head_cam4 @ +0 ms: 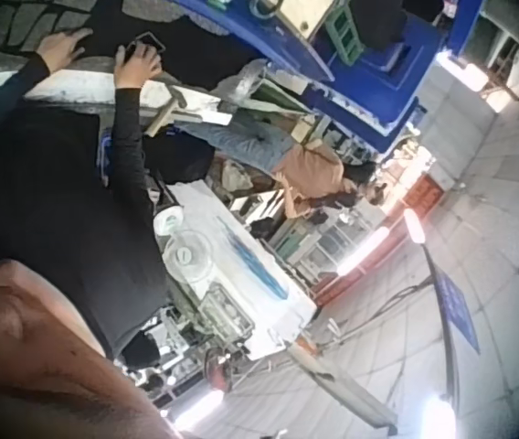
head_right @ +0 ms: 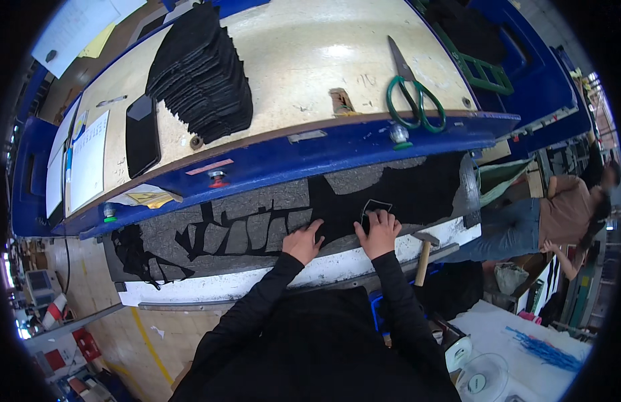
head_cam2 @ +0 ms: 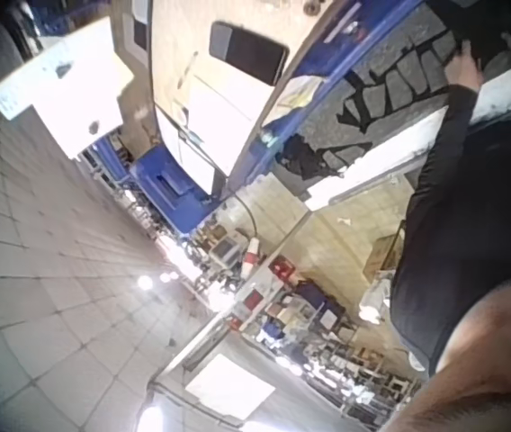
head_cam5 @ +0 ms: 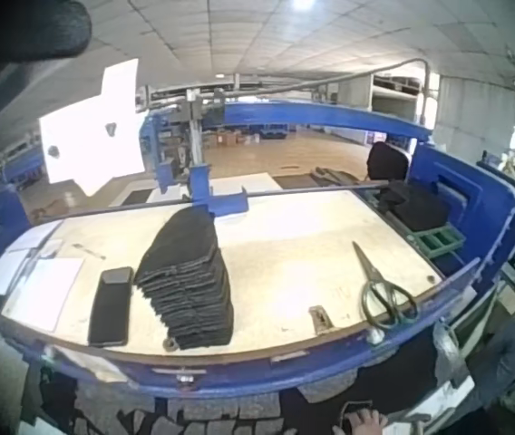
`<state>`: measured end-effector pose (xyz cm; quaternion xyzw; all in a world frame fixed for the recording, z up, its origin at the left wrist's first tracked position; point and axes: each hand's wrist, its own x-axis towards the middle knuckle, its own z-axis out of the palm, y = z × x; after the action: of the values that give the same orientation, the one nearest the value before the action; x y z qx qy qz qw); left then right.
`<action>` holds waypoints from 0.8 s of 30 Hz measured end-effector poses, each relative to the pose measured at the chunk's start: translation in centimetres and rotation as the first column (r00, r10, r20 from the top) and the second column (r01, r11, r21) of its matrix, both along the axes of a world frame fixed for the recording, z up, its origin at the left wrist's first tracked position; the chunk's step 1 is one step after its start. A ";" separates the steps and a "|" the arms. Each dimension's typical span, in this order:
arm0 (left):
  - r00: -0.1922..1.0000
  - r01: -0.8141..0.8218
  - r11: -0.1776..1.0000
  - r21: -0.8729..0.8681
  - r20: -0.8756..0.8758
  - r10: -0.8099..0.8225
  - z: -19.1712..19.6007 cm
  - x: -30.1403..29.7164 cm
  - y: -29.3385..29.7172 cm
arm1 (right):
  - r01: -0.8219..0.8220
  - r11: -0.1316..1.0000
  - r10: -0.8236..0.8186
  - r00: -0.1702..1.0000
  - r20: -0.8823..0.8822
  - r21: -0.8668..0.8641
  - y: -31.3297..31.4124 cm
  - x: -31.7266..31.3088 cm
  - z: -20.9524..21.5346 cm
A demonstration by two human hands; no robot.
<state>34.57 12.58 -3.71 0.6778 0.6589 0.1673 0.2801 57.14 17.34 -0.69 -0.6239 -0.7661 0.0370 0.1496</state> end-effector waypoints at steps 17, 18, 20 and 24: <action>0.310 0.098 0.958 -0.270 0.923 0.228 -0.2 -4.8 -7.0 | -0.332 0.807 0.044 0.859 -0.511 -0.488 -6.0 -2.4 0.1; 0.098 0.072 0.942 -0.329 0.942 0.321 -0.5 -5.3 -7.8 | -0.280 0.821 0.029 0.890 -0.455 -0.497 -6.2 -2.0 0.1; -0.408 0.044 0.879 -0.475 0.795 0.449 -0.9 -4.8 -10.0 | -0.237 0.823 -0.004 0.906 -0.423 -0.517 -6.5 -1.9 2.2; -0.600 0.040 0.874 -0.484 0.688 0.409 -0.6 -3.0 -12.3 | -0.357 0.732 -0.213 0.689 -0.692 -0.581 -7.5 -5.7 7.4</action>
<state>31.56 0.30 -4.28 -0.0330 0.2067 0.6353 0.7434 51.46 9.83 6.70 -0.5339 -0.6013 0.5606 0.1979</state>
